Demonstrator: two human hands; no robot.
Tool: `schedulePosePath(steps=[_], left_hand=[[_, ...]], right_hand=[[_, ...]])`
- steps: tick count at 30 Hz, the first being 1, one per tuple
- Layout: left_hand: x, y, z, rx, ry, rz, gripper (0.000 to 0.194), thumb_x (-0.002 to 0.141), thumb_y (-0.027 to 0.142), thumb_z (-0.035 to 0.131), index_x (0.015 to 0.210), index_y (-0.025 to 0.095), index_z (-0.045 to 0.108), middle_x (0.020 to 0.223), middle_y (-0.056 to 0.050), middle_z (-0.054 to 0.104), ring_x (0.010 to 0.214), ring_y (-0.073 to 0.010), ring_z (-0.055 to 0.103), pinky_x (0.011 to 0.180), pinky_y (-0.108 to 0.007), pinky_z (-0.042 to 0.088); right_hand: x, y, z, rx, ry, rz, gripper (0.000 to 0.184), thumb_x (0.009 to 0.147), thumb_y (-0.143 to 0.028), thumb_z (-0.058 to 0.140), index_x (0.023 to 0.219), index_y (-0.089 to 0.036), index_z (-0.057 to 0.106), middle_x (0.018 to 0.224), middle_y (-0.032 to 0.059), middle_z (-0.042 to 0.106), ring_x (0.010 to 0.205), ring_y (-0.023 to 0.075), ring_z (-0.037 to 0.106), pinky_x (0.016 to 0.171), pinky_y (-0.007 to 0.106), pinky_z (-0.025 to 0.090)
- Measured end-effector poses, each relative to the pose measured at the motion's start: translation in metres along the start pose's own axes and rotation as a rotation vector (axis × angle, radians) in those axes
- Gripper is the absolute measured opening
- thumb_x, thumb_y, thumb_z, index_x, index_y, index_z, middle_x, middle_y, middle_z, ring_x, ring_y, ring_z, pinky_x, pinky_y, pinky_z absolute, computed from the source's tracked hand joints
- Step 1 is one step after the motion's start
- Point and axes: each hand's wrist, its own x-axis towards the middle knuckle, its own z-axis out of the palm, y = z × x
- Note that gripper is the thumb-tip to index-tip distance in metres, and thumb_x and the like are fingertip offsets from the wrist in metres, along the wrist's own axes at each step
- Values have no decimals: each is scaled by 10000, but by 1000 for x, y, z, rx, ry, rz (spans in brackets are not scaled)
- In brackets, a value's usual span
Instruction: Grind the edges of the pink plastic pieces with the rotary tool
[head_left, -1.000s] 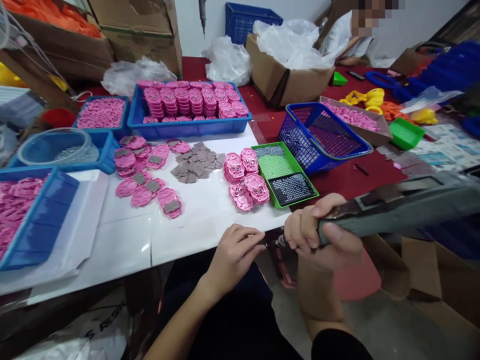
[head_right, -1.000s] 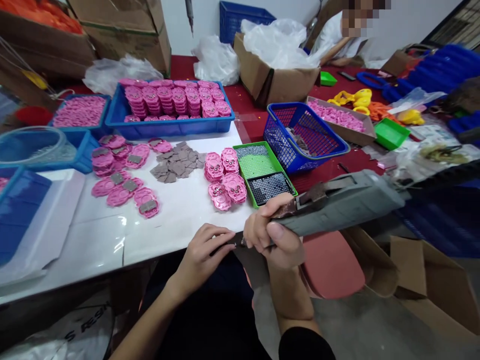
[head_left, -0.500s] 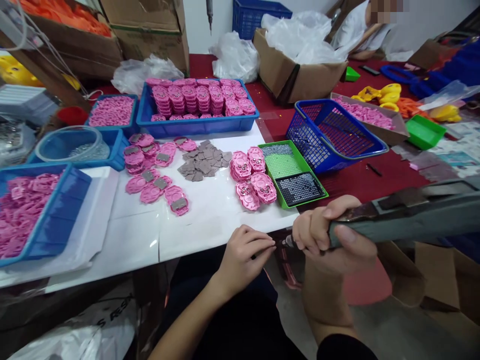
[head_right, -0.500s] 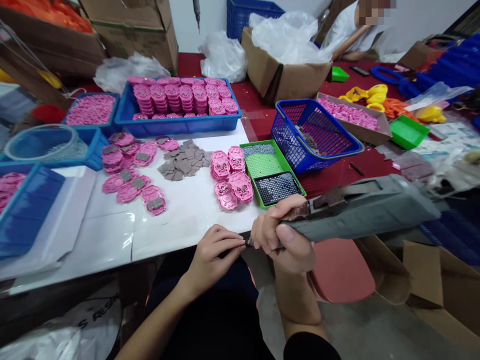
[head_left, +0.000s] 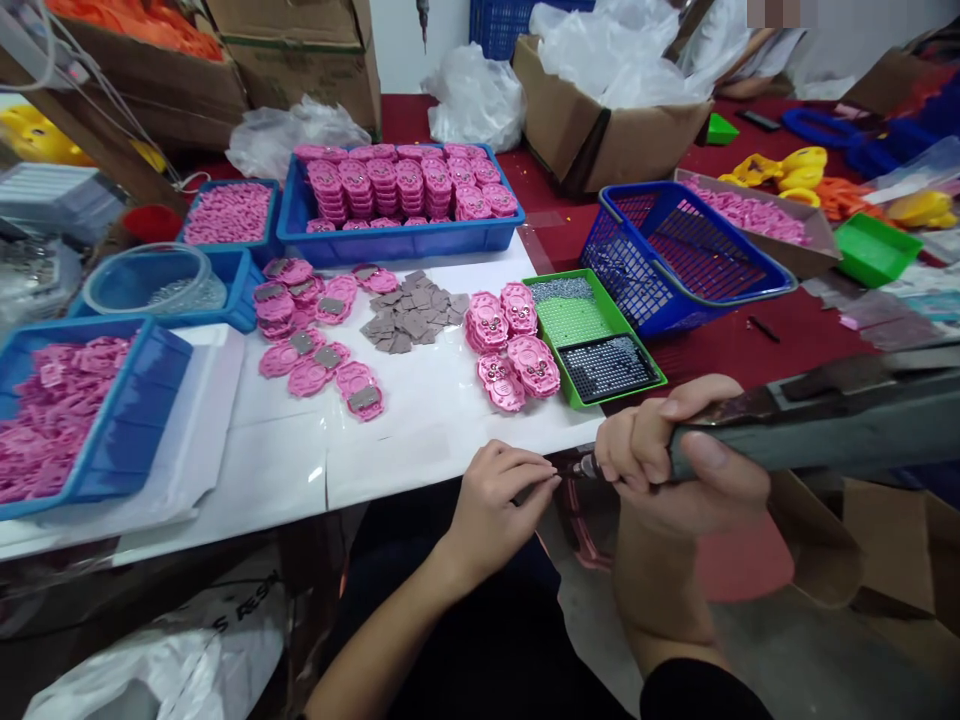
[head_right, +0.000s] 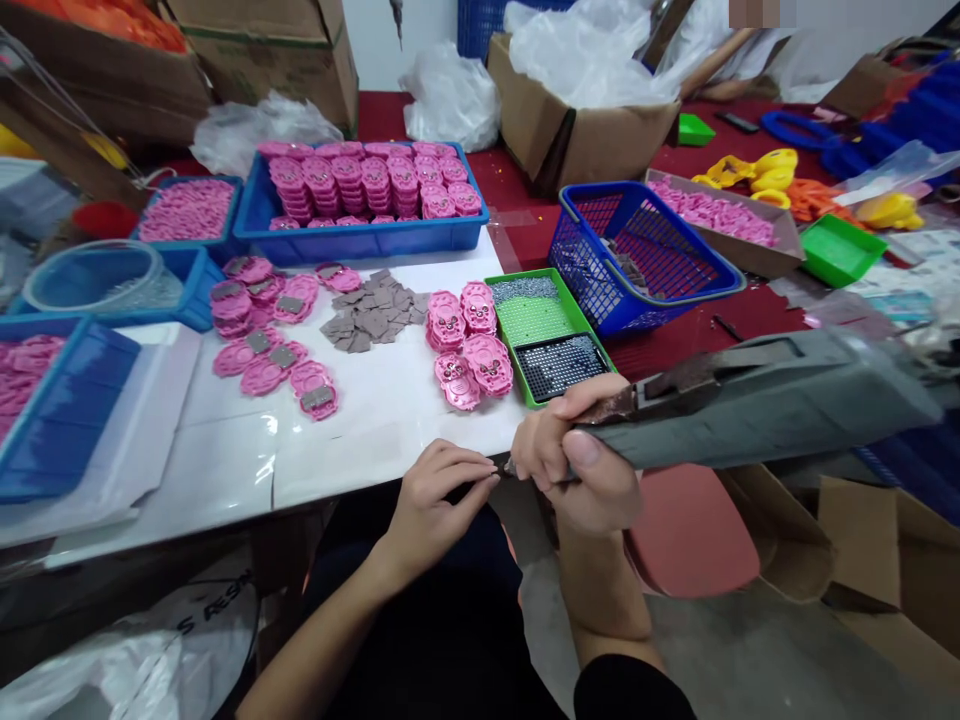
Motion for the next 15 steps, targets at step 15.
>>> schedulePosePath(steps=[15], left_hand=[[1,-10,-26,438,-62,-35,287,932,309,727,1210,240,717,1236,-123,728,1095,-320,636,906,-502,546]], right_hand=[[0,9,1,-75,126,-9,73,836,-331,671,880,-275,653,453,-98,419,294,92,352,346,266,377]])
